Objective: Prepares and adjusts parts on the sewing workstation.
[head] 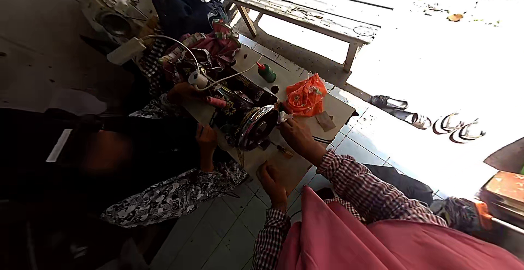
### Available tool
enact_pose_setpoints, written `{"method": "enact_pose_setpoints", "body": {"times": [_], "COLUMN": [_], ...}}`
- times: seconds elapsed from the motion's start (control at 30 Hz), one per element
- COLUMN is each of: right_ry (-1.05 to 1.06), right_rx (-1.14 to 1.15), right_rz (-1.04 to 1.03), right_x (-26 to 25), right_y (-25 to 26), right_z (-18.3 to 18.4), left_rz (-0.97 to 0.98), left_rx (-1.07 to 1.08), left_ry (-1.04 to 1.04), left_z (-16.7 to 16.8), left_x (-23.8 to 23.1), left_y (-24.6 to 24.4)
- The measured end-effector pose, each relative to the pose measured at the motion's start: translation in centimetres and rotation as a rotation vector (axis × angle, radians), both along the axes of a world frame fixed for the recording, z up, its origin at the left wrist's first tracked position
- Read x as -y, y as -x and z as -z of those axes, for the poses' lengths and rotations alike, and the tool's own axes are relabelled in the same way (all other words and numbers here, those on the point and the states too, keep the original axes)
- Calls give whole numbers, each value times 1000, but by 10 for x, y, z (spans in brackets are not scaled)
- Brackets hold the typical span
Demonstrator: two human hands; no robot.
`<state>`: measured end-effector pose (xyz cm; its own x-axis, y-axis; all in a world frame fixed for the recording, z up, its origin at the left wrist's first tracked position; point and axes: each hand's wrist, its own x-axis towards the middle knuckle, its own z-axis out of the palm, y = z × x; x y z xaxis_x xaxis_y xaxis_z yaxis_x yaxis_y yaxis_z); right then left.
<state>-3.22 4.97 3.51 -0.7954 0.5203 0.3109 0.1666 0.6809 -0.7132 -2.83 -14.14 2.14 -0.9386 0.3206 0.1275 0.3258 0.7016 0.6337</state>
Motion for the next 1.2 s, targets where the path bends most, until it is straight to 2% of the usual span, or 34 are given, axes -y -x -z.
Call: {"method": "enact_pose_setpoints", "body": {"times": [0.23,0.47,1.2], "right_ry": [-47,-80,-86], "right_rx": [-110,-176,-207], "right_rz": [58,89,92], "right_x": [1,2,2], "right_y": [1,3,4], "right_z": [8,13,22], "left_rz": [0,-11,-28], "left_rx": [-69,-46,-86], "left_ry": [44,66,99], "left_z": [4,3,7], "left_x": [-2,-3,-5], "left_y": [0,-1,-1]}}
